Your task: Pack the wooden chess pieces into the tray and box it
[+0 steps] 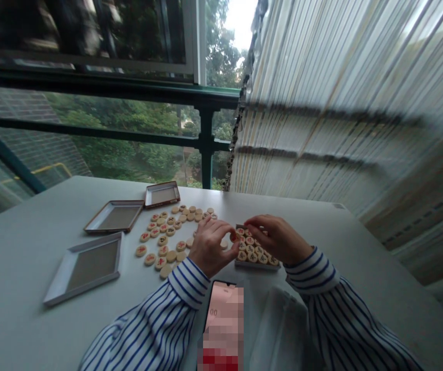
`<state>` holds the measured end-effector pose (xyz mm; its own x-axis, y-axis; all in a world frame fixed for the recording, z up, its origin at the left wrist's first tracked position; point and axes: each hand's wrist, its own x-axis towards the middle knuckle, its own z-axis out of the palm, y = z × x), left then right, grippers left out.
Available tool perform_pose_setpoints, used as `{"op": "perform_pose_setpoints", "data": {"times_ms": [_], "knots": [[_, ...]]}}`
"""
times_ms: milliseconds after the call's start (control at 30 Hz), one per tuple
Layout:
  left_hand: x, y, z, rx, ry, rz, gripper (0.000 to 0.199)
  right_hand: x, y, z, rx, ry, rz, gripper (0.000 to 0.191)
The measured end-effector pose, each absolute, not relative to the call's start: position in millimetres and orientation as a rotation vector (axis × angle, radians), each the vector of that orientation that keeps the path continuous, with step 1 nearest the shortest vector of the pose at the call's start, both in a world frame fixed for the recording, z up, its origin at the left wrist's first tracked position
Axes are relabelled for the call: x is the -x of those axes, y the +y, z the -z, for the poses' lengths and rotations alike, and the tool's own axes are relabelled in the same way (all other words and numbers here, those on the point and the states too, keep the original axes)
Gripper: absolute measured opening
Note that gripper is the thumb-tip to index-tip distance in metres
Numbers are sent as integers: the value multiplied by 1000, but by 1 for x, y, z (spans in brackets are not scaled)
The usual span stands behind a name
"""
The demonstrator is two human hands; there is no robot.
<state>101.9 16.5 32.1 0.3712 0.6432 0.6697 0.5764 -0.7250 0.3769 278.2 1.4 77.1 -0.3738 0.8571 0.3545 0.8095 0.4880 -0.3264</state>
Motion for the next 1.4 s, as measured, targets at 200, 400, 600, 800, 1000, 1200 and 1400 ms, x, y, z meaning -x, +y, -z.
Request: {"op": "perform_pose_setpoints", "data": {"times_ms": [200, 400, 600, 800, 1000, 1200, 1400], "knots": [[-102, 14, -18, -2511, 1123, -1308, 6, -278, 4, -72, 1367, -2271, -266, 19], [-97, 12, -10, -2514, 1135, -1334, 7, -274, 3, -68, 1361, -2255, -371, 17], [-95, 13, -6, -2504, 1100, -1387, 9, -272, 5, -61, 1331, -2239, -458, 16], [-95, 15, 2, -2480, 1097, -1475, 18, -268, 6, -56, 1348, -2234, -537, 21], [-95, 15, 5, -2461, 1117, -1493, 17, -264, 5, -56, 1320, -2189, -647, 21], [-95, 15, 5, -2440, 1085, -1479, 18, -262, 5, -54, 1246, -2131, -715, 16], [-97, 13, 7, -2123, 1076, -1407, 26, -262, 5, -53, 1265, -2069, -614, 16]]}}
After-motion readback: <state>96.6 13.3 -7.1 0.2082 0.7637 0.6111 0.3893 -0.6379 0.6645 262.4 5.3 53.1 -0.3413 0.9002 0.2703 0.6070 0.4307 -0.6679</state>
